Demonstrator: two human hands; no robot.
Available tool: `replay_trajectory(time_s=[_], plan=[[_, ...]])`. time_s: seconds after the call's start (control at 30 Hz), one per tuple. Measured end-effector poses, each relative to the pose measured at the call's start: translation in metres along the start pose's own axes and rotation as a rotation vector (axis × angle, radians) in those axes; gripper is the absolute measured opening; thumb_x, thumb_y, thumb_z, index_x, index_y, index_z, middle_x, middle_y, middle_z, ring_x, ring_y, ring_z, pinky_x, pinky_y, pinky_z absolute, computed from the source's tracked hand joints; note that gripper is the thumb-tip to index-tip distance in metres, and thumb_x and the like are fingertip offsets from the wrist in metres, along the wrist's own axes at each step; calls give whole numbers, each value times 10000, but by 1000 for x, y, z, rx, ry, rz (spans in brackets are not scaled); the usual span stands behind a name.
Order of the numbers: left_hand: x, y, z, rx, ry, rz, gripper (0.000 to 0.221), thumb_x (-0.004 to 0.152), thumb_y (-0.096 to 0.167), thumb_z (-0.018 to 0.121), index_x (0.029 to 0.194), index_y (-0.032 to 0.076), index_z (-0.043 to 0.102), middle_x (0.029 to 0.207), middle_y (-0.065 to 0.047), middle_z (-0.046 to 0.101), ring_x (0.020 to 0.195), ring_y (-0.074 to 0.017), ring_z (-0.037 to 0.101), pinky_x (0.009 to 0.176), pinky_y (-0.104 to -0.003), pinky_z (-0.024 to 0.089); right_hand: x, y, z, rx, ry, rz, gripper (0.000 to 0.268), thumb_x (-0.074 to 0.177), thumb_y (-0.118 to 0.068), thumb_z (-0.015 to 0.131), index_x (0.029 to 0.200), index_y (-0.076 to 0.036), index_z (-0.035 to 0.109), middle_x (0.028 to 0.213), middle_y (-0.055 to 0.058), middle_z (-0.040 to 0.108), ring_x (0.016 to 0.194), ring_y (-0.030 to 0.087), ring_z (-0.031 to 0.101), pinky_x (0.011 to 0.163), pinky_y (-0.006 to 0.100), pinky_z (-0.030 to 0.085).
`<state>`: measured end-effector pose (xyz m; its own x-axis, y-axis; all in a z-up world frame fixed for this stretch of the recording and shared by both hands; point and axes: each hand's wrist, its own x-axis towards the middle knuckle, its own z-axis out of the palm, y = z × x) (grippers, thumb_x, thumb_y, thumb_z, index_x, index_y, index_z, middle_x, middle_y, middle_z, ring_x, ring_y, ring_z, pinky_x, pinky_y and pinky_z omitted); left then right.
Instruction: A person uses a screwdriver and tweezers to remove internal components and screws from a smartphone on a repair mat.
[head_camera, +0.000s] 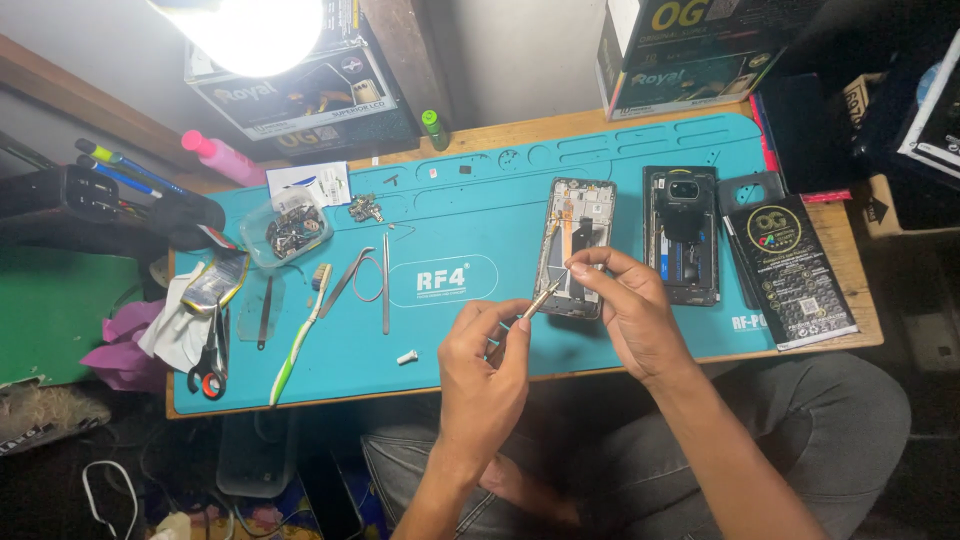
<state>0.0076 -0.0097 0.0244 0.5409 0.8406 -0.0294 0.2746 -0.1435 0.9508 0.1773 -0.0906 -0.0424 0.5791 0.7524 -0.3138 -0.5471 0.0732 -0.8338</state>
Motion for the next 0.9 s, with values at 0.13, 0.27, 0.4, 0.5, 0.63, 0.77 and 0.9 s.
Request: replay_trajectory(time_s=[0.13,0.27,0.4,0.5,0.63,0.77,0.9], plan=[[0,0,-1,-14,0,11,195,929,27,692,1079,30,817,927,-39,676,741,-107,590,576,-232,502,-1,-1,1,-10,-9,1,140,1005,-27,665,1122,24,722,1128,137,741,1060,139,646,960,241,495],[0,1,-2,-30,-5,16,202,931,18,688,1087,28,815,927,-43,672,750,-110,593,582,-232,513,-2,-1,1,-18,-6,13,139,1003,-15,662,1122,22,722,1118,140,745,1028,138,659,933,237,514],[0,0,-3,-43,-10,-9,201,934,19,692,1090,25,819,936,-40,675,758,-106,599,587,-226,527,-1,2,-1,-29,14,24,150,1001,-16,673,1135,22,729,1115,136,749,1013,127,659,919,226,513],[1,1,-4,-5,-1,35,219,919,1,693,1096,30,819,937,-47,682,740,-116,606,584,-241,516,0,3,-2,-50,15,15,146,1001,-21,676,1132,8,734,1142,122,732,1078,130,629,976,231,484],[0,4,-3,9,12,93,226,915,-24,691,1099,28,811,914,-46,653,683,-110,553,569,-247,481,-1,2,0,-31,-9,12,134,1006,-27,664,1117,11,729,1130,122,736,1060,132,638,967,235,495],[-3,5,-2,-17,18,87,216,932,-22,688,1108,26,804,932,-44,649,687,-104,554,567,-242,478,-2,-3,4,64,-10,45,129,1019,-25,621,1113,15,699,1110,116,713,1019,124,640,932,254,516],[-2,5,-3,-18,23,83,219,932,-23,683,1108,21,806,926,-45,647,693,-102,552,566,-237,485,-2,-1,4,51,-19,45,123,1022,-36,635,1113,15,701,1094,117,726,990,119,653,919,246,531]])
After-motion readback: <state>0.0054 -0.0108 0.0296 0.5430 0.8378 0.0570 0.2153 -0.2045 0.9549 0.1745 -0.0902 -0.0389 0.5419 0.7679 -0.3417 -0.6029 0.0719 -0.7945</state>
